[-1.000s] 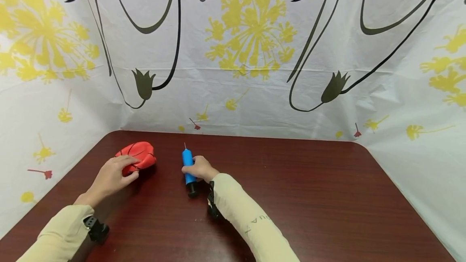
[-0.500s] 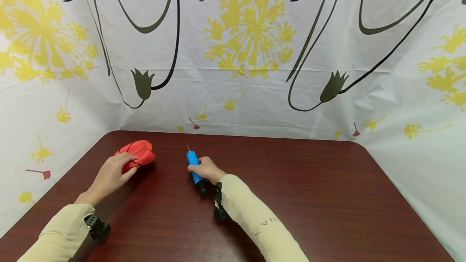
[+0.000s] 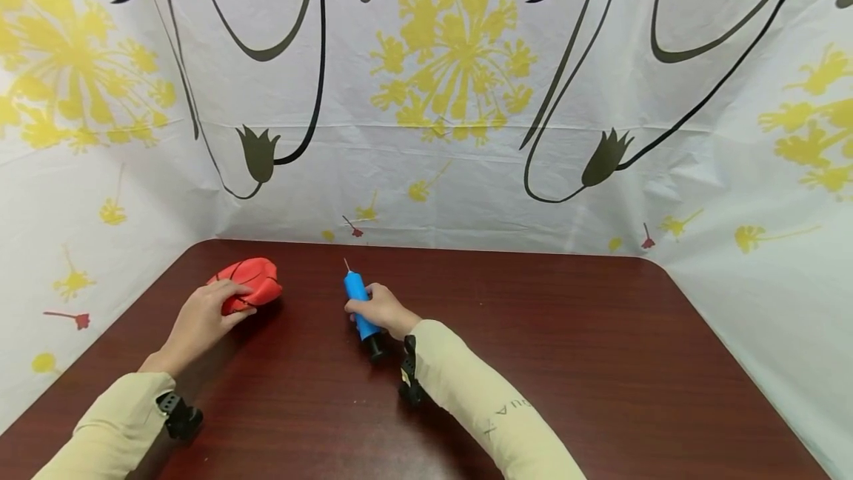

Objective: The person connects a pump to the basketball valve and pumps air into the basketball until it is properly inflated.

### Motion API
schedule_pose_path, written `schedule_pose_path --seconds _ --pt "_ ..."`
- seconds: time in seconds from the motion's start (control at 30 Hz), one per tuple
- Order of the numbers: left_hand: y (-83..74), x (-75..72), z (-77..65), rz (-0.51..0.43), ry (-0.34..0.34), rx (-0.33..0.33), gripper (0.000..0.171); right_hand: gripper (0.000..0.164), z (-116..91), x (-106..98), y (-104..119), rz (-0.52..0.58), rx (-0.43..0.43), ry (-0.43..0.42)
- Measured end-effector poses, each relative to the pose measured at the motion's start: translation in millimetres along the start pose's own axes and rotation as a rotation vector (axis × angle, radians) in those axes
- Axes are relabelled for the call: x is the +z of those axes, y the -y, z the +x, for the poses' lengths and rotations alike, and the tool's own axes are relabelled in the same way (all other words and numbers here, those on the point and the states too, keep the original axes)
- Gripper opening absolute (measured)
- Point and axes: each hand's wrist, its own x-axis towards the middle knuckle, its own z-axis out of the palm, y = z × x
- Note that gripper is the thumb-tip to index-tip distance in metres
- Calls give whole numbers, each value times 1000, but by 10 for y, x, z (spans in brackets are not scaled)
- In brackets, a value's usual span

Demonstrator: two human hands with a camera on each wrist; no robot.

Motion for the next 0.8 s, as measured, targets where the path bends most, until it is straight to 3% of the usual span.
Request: schedule_pose_path --seconds 0.23,0.43,0.8 --pt "6 23 -19 -63 25 -86 31 49 -104 -49 2 44 -1 33" --pt "43 13 -38 -85 38 -107 31 43 -163 -87 -18 78 -16 48" --pt "22 -10 -49 -123 -33 -210 29 48 -262 -120 -62 167 -47 46"
